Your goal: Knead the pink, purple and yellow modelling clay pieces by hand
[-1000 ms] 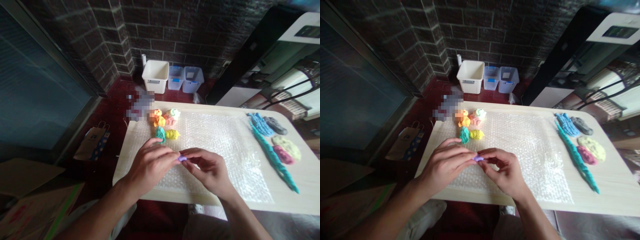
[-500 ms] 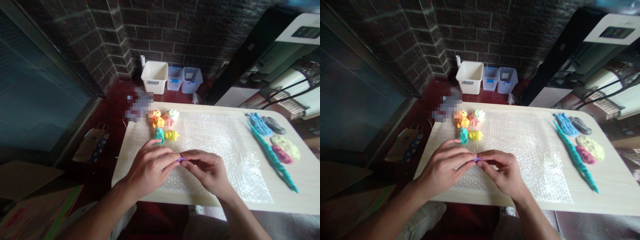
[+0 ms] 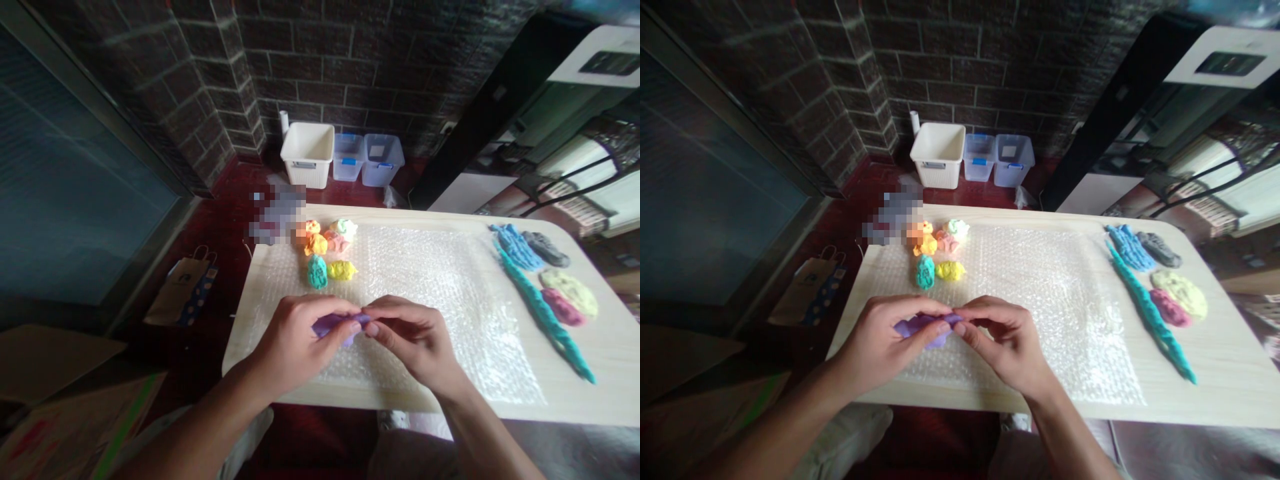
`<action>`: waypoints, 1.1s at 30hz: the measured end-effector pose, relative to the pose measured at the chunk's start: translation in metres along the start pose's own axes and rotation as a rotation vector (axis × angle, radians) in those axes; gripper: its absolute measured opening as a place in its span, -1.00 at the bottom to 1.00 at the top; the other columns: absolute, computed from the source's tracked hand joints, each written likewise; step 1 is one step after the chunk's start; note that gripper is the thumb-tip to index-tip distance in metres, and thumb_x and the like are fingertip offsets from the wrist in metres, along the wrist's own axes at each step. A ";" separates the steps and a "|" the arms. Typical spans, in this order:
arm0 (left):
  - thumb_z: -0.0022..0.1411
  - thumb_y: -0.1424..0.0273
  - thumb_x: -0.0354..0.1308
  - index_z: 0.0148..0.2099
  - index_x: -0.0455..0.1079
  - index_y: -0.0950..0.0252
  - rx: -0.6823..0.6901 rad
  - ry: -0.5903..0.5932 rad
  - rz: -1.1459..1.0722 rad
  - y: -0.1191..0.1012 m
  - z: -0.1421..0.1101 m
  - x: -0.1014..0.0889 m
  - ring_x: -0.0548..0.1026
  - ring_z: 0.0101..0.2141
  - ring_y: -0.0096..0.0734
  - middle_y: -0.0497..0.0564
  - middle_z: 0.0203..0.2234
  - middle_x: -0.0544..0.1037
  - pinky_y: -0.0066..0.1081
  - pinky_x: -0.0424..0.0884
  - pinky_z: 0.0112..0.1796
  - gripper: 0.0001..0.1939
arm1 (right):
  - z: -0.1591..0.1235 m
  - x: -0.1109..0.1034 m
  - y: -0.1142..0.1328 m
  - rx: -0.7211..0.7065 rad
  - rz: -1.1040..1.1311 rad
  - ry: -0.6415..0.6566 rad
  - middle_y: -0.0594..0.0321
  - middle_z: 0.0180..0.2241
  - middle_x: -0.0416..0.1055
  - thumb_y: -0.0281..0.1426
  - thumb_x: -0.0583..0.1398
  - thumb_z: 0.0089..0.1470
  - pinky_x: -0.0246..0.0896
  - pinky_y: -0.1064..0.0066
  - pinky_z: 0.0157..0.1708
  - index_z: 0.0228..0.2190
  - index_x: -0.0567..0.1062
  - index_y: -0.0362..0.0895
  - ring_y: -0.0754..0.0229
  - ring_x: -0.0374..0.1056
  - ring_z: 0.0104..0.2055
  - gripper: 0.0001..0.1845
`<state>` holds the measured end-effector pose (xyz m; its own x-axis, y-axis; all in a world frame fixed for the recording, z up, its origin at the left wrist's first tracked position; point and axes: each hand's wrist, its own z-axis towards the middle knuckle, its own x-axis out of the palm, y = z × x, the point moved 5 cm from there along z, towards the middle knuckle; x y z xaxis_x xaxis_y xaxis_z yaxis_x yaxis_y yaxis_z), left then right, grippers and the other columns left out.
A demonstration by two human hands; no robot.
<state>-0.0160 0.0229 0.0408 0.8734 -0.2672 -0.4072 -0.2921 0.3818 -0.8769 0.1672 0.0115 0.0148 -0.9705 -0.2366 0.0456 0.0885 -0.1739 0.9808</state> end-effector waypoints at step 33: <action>0.21 0.54 0.27 -0.19 0.50 0.26 0.164 0.046 0.297 -0.003 0.002 0.008 0.57 -0.29 -0.28 -0.01 -0.34 0.64 -0.27 0.48 -0.23 -0.88 | -0.004 -0.010 -0.020 0.221 -0.024 -0.082 0.14 -0.36 0.64 -0.17 0.37 0.25 0.47 0.37 -0.34 -0.22 0.70 -0.12 0.16 0.53 -0.36 -0.74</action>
<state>-0.0076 0.0210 0.0404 0.7401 -0.1615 -0.6528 -0.4609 0.5850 -0.6673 0.1755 0.0135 -0.0055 -0.9876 -0.1547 0.0280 0.0226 0.0367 0.9991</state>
